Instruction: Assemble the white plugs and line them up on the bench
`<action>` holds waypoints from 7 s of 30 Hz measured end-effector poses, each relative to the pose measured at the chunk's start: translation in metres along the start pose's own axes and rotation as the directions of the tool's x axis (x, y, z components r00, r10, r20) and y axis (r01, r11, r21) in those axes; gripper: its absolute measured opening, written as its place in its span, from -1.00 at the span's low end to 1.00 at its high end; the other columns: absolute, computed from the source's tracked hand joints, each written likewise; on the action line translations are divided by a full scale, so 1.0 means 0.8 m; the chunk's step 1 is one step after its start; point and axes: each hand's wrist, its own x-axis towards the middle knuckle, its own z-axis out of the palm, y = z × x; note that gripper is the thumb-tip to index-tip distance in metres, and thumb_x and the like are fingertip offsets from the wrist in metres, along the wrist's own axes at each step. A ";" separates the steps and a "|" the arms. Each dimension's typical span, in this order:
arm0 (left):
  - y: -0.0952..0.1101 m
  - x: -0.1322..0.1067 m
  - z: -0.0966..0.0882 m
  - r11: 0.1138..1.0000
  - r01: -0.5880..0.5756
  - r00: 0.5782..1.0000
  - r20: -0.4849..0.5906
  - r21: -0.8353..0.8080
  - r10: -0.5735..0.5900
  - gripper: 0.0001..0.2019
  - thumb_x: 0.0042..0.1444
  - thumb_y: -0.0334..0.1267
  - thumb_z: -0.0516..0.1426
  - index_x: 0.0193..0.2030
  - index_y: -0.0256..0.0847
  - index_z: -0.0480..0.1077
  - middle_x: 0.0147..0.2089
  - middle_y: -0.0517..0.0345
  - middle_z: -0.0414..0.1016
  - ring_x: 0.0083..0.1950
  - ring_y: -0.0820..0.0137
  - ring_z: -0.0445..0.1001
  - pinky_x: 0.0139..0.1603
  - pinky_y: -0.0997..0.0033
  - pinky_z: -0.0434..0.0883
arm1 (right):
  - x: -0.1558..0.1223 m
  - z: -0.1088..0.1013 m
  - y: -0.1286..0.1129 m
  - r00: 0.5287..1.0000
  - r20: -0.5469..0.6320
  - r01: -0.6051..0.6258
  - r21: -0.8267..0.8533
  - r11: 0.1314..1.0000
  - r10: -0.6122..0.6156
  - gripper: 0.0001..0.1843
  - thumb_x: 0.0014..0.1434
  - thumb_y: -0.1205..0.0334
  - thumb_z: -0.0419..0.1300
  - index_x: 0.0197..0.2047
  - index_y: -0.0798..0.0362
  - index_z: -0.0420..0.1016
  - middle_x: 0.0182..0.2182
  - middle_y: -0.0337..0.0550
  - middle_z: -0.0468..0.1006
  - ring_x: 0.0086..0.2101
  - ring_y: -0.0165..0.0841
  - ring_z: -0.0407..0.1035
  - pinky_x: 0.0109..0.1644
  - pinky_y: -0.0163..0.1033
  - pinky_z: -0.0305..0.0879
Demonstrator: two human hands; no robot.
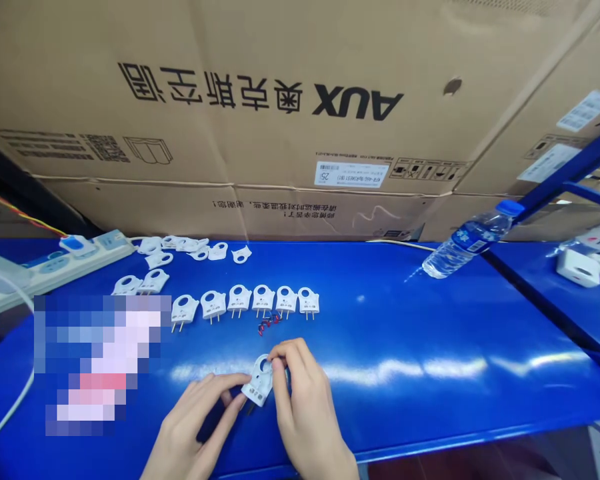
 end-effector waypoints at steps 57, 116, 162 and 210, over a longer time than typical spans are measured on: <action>0.003 -0.005 0.003 0.992 0.126 0.992 -0.006 -0.009 -0.126 -0.73 0.32 -0.02 0.18 0.07 -0.04 0.51 -0.23 0.18 0.63 -0.28 0.34 0.59 -0.15 0.34 0.54 | -0.008 0.001 -0.003 0.983 0.137 0.135 -0.082 0.987 -0.123 -0.82 0.45 0.41 0.03 -0.03 -0.07 0.35 -0.11 -0.15 0.54 -0.13 -0.25 0.45 0.05 -0.09 0.42; 0.013 -0.012 0.006 0.988 0.156 0.988 -0.008 -0.009 -0.156 -0.72 0.41 -0.06 0.07 0.15 0.01 0.47 -0.11 0.09 0.57 -0.11 0.26 0.58 -0.07 0.26 0.52 | 0.047 -0.122 0.084 0.985 0.133 0.171 -0.816 0.553 -0.108 -0.70 0.53 0.14 0.01 -0.10 -0.02 0.56 -0.22 -0.09 0.56 -0.23 -0.20 0.40 -0.25 -0.20 0.23; 0.014 -0.010 0.006 0.995 0.055 0.998 -0.034 0.085 -0.052 -0.72 0.42 -0.11 0.04 0.17 0.05 0.47 -0.05 0.08 0.59 -0.14 0.27 0.58 -0.11 0.25 0.55 | 0.029 -0.027 0.012 0.935 0.331 0.326 -0.672 0.665 -0.123 -0.48 0.38 0.43 0.08 0.38 0.15 0.34 -0.14 -0.01 0.57 -0.18 -0.17 0.49 -0.18 -0.13 0.47; 0.003 -0.006 0.007 0.997 0.043 0.998 -0.053 0.058 -0.040 -0.85 0.40 -0.17 0.11 0.03 -0.02 0.44 -0.23 0.22 0.58 -0.27 0.38 0.57 -0.18 0.36 0.49 | -0.008 0.003 0.006 0.995 0.001 0.103 -0.030 0.994 -0.103 -0.89 0.44 0.30 0.16 -0.12 -0.06 0.51 -0.23 -0.21 0.64 -0.25 -0.27 0.50 -0.11 -0.16 0.42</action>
